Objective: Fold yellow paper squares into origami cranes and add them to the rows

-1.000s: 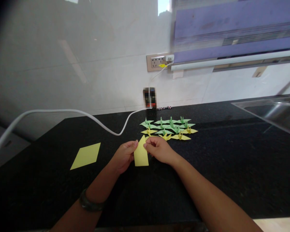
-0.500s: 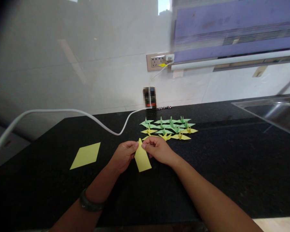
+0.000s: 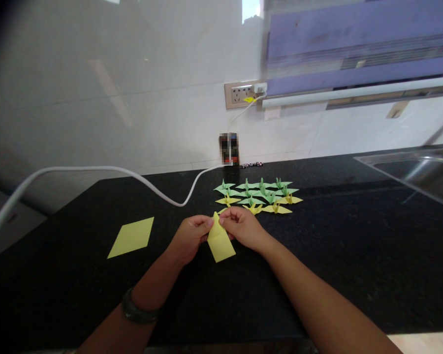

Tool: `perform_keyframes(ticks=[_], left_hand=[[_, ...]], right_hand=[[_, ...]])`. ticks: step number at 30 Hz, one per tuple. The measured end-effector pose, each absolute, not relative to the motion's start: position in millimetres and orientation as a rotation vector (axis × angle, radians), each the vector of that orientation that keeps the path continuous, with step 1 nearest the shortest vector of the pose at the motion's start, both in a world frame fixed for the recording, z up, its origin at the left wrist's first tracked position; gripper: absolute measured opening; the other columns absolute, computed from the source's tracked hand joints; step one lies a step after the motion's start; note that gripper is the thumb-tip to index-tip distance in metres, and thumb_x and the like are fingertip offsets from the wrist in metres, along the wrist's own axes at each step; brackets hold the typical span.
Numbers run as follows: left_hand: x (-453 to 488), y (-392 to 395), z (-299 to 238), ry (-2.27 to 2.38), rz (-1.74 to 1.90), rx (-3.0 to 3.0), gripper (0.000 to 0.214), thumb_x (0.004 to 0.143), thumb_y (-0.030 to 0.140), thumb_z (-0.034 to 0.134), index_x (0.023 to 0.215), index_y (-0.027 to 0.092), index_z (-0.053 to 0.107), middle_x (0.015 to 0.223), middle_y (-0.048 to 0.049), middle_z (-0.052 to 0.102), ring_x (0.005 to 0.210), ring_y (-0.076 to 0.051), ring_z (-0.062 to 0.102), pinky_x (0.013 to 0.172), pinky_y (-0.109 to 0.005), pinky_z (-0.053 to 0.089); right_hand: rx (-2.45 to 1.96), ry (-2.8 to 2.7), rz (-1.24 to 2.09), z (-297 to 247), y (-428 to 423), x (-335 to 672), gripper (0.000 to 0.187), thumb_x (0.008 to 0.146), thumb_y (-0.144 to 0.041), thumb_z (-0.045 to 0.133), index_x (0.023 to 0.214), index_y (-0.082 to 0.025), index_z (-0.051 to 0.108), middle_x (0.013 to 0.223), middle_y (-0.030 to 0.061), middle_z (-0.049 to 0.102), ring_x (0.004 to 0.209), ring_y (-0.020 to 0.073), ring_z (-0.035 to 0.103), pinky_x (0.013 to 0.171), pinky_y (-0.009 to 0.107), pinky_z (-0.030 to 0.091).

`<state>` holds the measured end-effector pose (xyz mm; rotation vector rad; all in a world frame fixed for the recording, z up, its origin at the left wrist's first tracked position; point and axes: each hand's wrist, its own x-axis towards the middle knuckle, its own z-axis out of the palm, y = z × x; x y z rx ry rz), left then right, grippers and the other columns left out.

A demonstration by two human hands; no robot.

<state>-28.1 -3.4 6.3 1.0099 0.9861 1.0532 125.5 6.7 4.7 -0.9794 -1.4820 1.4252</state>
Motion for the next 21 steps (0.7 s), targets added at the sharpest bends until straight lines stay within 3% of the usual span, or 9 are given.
perform_keyframes(ticks=[11,18,21], left_hand=[[-28.2,-3.3,5.6,1.027,0.981,1.114,0.028,0.06,0.036,0.065,0.07,0.01,0.063,0.062,-0.0032,0.061,0.054,-0.011,0.055,0.054,-0.025,0.045],[-29.0,-1.8,7.4,1.093,1.097,1.15,0.027,0.062,0.035,0.063,0.071,0.01,0.064,0.057,-0.0021,0.061,0.051,-0.011,0.054,0.053,-0.024,0.045],[-29.2,-1.4,9.0,1.09,1.112,1.12,0.027,0.063,0.035,0.062,0.073,0.01,0.064,0.057,-0.0024,0.061,0.052,-0.012,0.055,0.054,-0.025,0.046]], right_hand=[[-1.062,-1.49,1.288,3.6,2.3,119.2,0.013,0.072,-0.028,0.052,0.07,-0.016,0.052,0.058,-0.0018,0.053,0.046,0.0069,0.045,0.043,0.018,0.035],[-0.967,-1.435,1.315,5.5,4.3,122.1,0.012,0.072,-0.025,0.053,0.08,-0.018,0.05,0.061,-0.0041,0.05,0.048,0.0065,0.045,0.045,0.018,0.035],[-1.01,-1.544,1.278,8.3,5.3,127.1,0.009,0.072,-0.024,0.051,0.076,-0.016,0.054,0.061,-0.0026,0.051,0.05,0.007,0.045,0.046,0.018,0.034]])
